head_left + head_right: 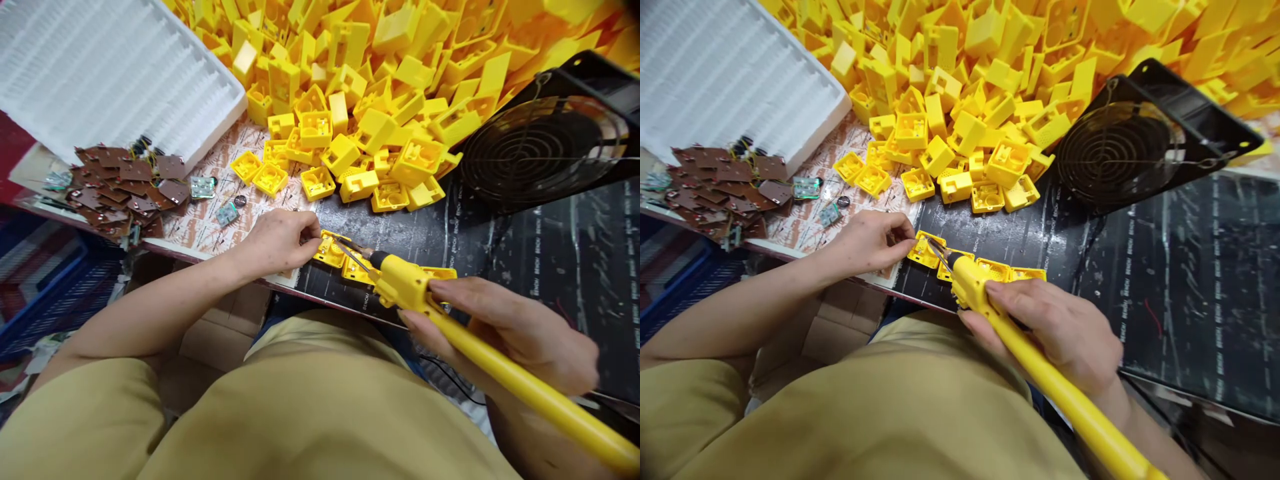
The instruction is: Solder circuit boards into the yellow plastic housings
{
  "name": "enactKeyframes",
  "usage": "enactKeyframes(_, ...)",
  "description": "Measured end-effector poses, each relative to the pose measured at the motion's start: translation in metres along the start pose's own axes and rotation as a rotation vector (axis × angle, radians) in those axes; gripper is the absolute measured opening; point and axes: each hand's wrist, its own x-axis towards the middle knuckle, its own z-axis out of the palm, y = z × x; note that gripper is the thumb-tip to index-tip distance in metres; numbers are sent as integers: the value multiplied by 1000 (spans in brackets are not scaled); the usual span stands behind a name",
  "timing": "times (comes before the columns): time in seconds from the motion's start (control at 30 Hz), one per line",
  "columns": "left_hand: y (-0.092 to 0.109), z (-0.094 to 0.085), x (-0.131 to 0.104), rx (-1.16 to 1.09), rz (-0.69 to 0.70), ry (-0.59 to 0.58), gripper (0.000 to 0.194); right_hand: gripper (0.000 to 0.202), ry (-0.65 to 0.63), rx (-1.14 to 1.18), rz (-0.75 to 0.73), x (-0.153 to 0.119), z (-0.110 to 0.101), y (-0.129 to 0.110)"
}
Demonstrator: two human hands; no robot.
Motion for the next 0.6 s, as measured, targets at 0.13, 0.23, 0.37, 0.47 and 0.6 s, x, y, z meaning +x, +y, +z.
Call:
enactKeyframes(0.13, 5, 0, 4, 74, -7, -9, 10, 9, -45, -56, -157, 11, 6, -2)
enactKeyframes(0.23, 7, -2, 6, 112, -11, -35, 10, 15, -31, -95, -217, 19, 8, -5)
enactKeyframes(0.37, 8, -4, 7, 141, 17, -55, 11, 18, -44, -112, -314, 30, 8, -6)
enactKeyframes(0.47, 8, -4, 9, 151, 27, -56, 11, 20, -78, -108, -358, 36, 2, -7)
enactKeyframes(0.6, 8, -5, 11, 167, 27, -74, 10, 11, -79, -54, -71, 29, -9, -14)
